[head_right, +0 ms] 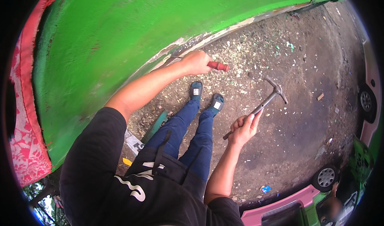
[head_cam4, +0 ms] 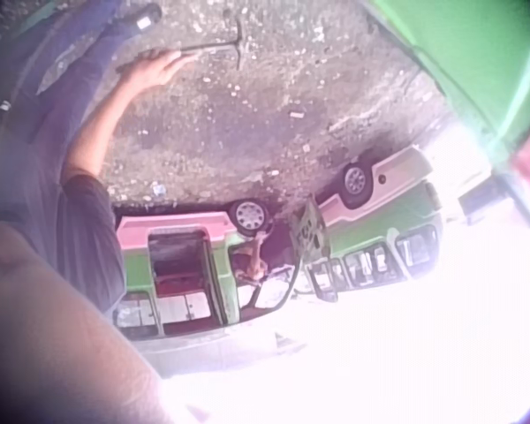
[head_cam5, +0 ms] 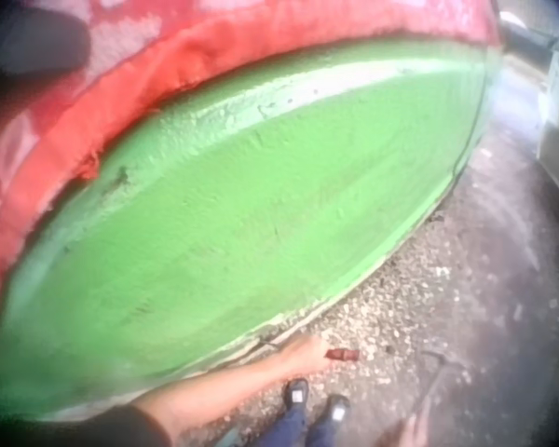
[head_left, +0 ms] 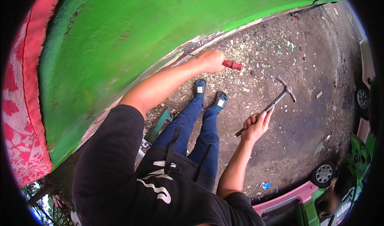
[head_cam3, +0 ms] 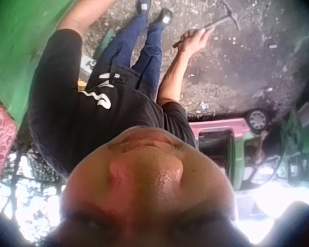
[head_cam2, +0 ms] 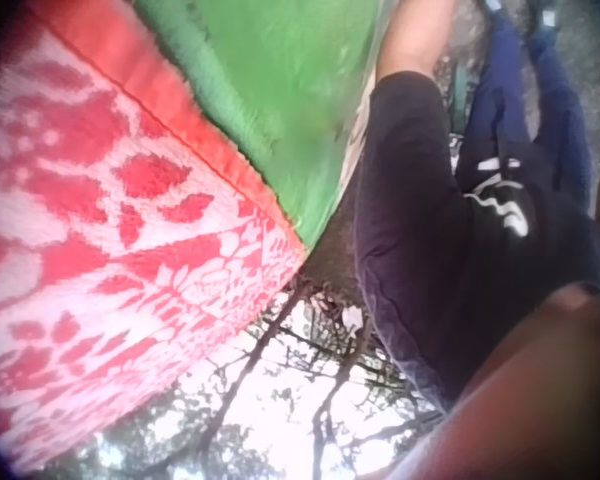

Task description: The person uses a hammer and a red-handled tool to repeatedly strike and pry along the lower edge of a green-painted metal panel. The person works along the seam where the green paint meets a pink patterned surface, removing material and debris from the edge.

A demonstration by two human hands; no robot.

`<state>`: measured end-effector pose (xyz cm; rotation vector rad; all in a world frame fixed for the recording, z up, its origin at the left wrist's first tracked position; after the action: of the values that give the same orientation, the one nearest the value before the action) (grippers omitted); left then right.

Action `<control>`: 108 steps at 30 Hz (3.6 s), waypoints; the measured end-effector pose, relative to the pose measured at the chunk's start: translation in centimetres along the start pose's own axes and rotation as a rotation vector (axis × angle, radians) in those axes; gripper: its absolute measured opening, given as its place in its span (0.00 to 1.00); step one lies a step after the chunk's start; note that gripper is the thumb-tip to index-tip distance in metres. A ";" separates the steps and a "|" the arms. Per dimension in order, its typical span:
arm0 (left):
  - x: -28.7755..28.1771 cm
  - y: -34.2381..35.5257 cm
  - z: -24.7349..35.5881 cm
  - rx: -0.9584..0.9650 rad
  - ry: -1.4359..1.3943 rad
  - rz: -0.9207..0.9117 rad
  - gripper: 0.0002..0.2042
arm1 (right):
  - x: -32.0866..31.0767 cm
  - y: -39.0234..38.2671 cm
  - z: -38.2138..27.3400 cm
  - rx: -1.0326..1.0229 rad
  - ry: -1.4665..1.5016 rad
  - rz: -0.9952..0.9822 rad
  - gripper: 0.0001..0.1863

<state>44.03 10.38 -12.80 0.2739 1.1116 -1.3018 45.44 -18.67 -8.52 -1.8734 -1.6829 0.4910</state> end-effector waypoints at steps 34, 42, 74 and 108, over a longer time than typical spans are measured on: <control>0.2 -0.7 0.3 0.054 0.042 -0.010 0.07 | 0.0 -0.4 0.6 0.074 -0.092 -0.085 0.26; 0.1 -0.9 -0.3 0.035 0.021 -0.004 0.07 | -0.4 -1.7 4.9 0.194 -0.175 -0.156 0.26; 1.0 -0.8 -0.6 0.012 0.059 -0.048 0.08 | 0.3 -1.7 5.7 0.286 -0.189 -0.208 0.25; -0.1 -1.8 0.2 0.014 0.060 -0.055 0.07 | -0.8 -1.2 1.1 0.027 0.046 0.100 0.25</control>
<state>42.61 9.72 -11.91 0.2959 1.1680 -1.3574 43.72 -19.25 -8.67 -1.9419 -1.5506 0.5041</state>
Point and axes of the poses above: each hand's wrist, its own y-axis towards the middle knuckle, its own x-axis out of the palm, z = x × y, the point moved 7 cm from there along y, towards the middle knuckle, and after that the axes turned 7 degrees about z, right-handed, at the moved point
